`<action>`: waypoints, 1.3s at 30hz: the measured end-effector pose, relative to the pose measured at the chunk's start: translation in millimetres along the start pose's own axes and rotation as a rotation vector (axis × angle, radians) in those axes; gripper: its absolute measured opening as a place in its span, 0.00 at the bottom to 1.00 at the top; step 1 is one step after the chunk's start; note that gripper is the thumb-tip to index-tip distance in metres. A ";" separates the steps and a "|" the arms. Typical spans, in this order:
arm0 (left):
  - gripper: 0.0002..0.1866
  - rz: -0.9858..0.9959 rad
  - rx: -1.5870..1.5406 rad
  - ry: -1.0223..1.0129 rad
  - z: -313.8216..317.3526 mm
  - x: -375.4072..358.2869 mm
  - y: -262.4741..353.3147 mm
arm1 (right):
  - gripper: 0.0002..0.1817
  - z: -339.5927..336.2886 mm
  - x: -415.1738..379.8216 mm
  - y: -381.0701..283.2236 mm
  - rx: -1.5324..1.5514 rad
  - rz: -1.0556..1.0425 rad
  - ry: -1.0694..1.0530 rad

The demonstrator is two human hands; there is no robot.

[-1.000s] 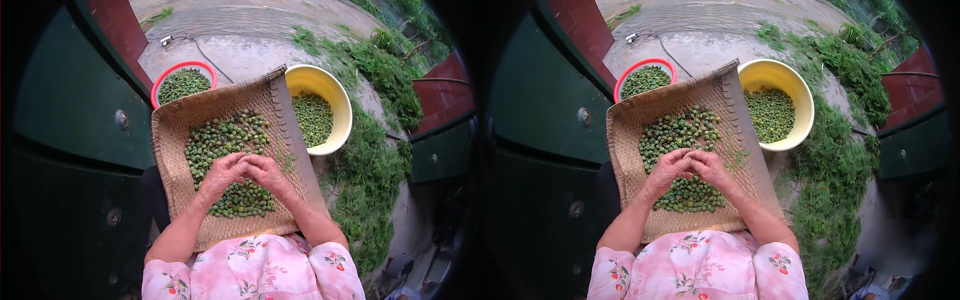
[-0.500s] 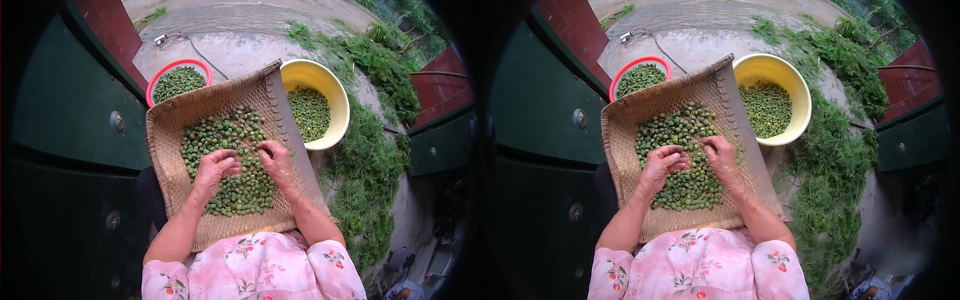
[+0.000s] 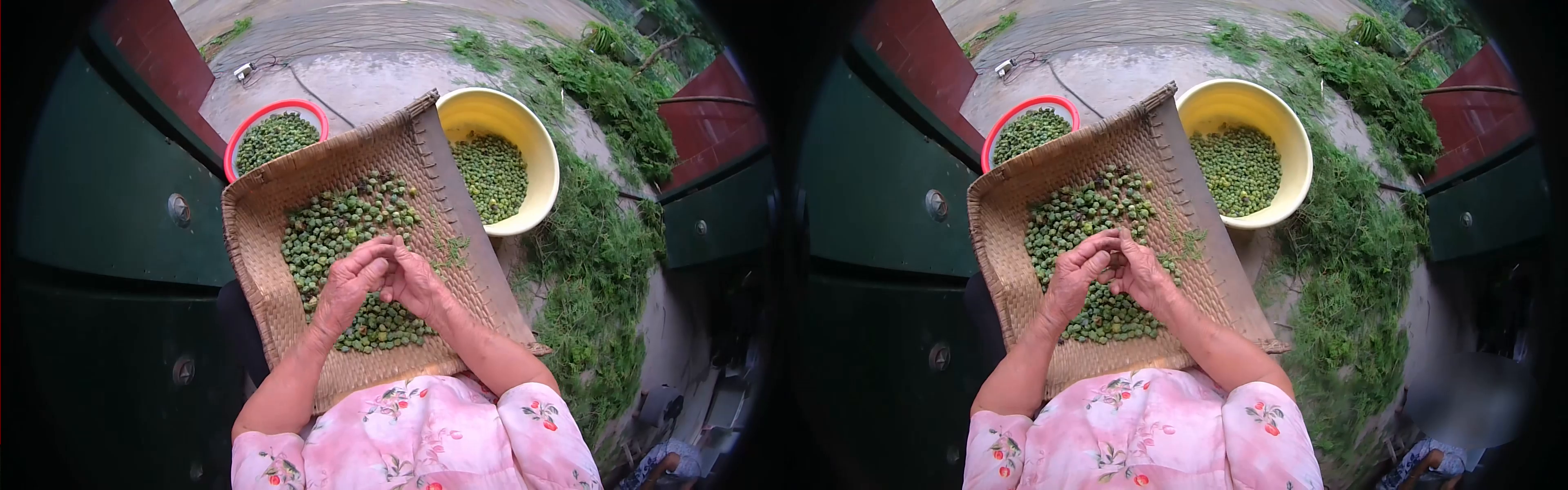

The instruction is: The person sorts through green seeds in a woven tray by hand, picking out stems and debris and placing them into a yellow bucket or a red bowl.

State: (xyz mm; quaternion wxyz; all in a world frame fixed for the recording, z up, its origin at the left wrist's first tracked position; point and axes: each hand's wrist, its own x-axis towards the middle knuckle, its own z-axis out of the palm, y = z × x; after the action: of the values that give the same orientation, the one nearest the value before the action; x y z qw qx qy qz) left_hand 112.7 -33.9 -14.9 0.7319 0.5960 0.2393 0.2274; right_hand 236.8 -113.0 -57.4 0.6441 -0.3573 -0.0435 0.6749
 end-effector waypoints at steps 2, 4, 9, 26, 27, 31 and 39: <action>0.13 0.038 0.020 0.008 1.6 -1.7 -9.6 | 0.21 -7.7 3.7 2.9 0.063 -0.008 -0.012; 0.12 -0.089 0.050 0.111 2.7 -2.3 2.9 | 0.20 -8.1 0.0 -8.0 0.020 -0.025 0.072; 0.11 -0.121 -0.017 0.349 -23.2 7.8 -7.0 | 0.21 -27.3 -5.3 -93.0 0.503 -0.378 0.149; 0.10 0.050 0.524 0.422 -77.0 20.4 -22.9 | 0.16 -37.1 5.5 -37.0 -2.007 -0.848 0.186; 0.10 0.062 0.568 0.414 -74.1 21.0 -19.5 | 0.14 -43.7 2.7 -40.1 -1.917 -0.841 0.204; 0.09 0.129 0.668 0.379 -66.1 21.6 -15.0 | 0.07 -51.1 5.9 -53.8 -1.611 -0.902 0.385; 0.10 0.128 0.768 0.340 -67.9 22.1 -25.9 | 0.10 -44.8 35.7 -51.8 -1.826 -0.989 0.415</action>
State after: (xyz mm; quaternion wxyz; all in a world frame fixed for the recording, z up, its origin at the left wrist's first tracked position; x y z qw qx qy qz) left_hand 89.0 26.8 -53.9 0.3912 0.7932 0.3864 0.2618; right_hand 307.4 -90.2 -78.9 0.3292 -0.7569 -0.5640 -0.0252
